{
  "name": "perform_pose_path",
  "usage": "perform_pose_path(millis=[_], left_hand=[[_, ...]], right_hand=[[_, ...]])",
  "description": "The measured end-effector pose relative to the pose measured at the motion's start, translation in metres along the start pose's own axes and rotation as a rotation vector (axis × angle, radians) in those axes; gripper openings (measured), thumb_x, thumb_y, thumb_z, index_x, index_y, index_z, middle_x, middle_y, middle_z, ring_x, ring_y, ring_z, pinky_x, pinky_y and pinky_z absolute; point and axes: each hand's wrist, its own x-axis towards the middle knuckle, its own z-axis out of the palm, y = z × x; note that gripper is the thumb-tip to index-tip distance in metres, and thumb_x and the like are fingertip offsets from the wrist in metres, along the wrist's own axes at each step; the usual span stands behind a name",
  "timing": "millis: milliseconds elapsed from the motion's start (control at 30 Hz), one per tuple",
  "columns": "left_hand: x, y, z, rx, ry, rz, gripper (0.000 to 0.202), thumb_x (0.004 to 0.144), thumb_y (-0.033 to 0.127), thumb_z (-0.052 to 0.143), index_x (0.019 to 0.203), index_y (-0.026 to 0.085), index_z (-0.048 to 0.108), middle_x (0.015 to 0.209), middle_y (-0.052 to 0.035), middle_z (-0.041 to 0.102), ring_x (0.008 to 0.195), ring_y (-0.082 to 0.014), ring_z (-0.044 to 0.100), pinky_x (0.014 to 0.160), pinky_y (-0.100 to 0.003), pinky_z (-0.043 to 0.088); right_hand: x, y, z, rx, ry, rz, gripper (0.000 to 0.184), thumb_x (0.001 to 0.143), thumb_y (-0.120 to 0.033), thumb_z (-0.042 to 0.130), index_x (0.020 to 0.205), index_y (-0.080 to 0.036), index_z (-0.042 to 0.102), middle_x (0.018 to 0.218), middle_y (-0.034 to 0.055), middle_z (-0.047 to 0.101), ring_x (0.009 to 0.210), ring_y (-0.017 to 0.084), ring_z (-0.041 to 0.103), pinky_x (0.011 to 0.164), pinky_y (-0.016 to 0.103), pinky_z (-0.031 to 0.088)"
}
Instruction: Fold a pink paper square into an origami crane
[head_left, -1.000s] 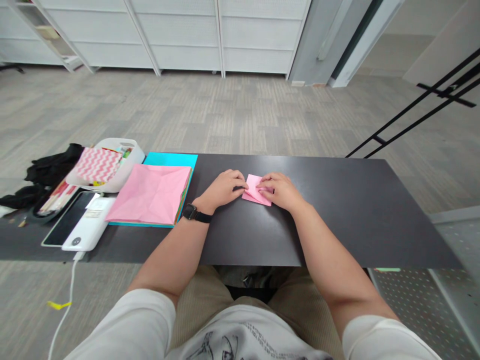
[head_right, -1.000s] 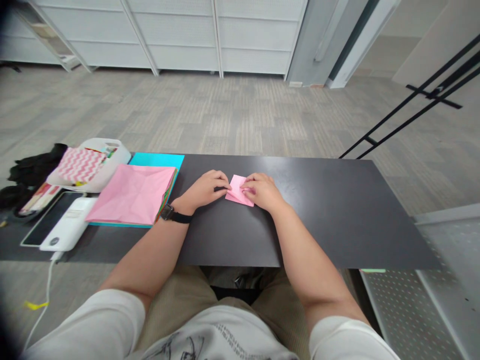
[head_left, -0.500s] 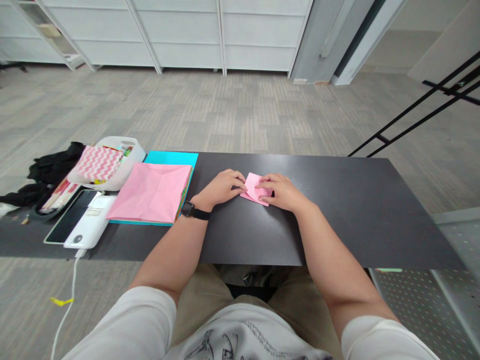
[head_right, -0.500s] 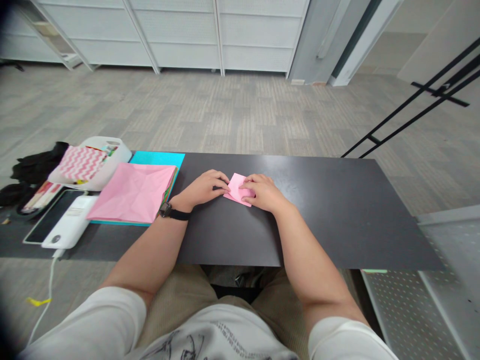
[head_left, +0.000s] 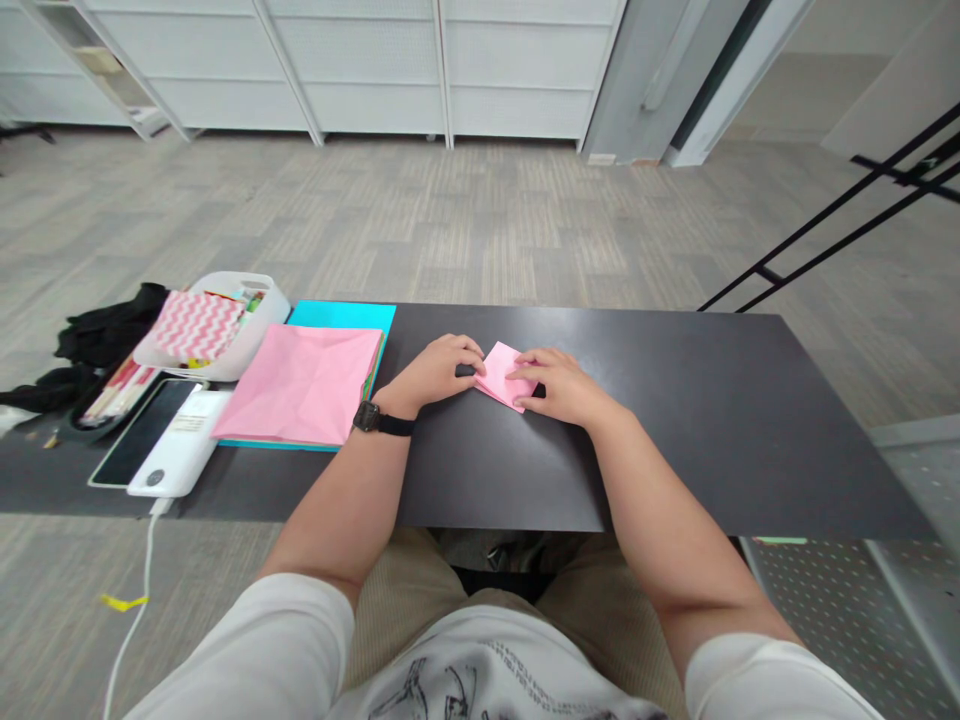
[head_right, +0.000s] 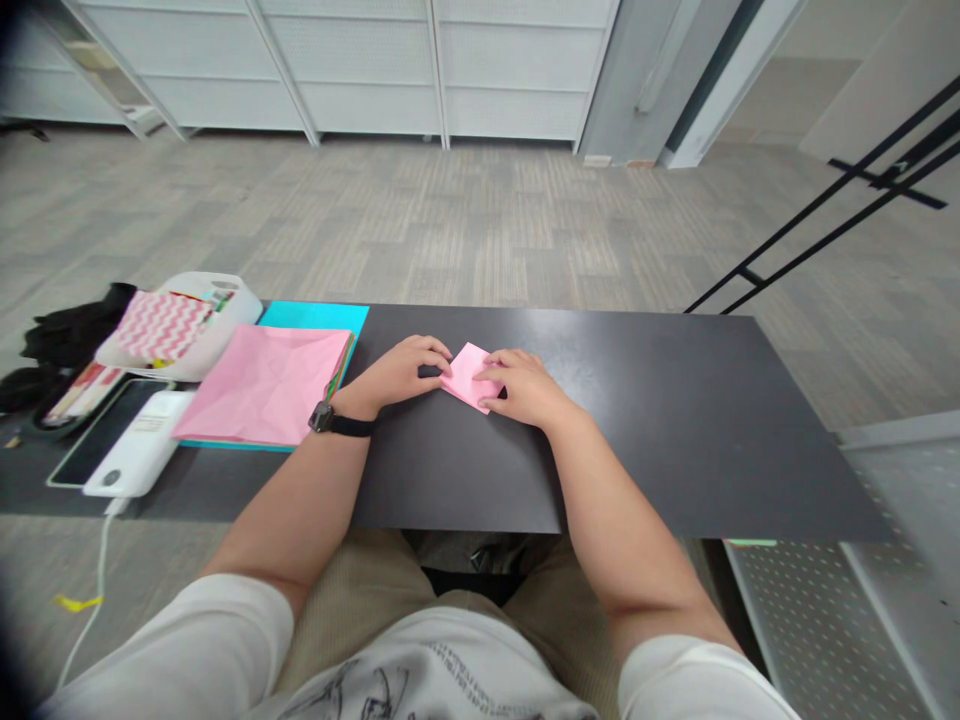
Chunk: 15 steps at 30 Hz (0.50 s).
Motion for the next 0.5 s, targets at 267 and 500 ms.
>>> perform_pose_path(millis=[267,500], left_hand=[[0.001,0.0002,0.0029,0.018,0.011,0.007,0.018,0.096,0.018,0.069,0.105,0.028,0.081,0.122,-0.0043,0.075,0.119,-0.0244,0.067,0.112,-0.044,0.048],[0.0022,-0.0007,0.0036,0.015,0.02,0.005,0.019,0.096,0.016,0.068,0.108,0.025,0.079,0.12,-0.0044,0.076,0.117,-0.0241,0.068,0.112,-0.044,0.048]], right_hand=[[-0.0006,-0.0015,0.0017,-0.009,0.035,-0.024,0.036,0.097,-0.028,0.073,0.131,-0.038,0.08,0.144,0.0084,0.068,0.132,0.035,0.06,0.114,0.06,0.043],[-0.0005,-0.0025,0.0002,-0.015,0.035,-0.039,0.05,0.096,-0.015,0.063,0.138,-0.038,0.077,0.142,0.007,0.07,0.13,0.032,0.061,0.115,0.057,0.045]])
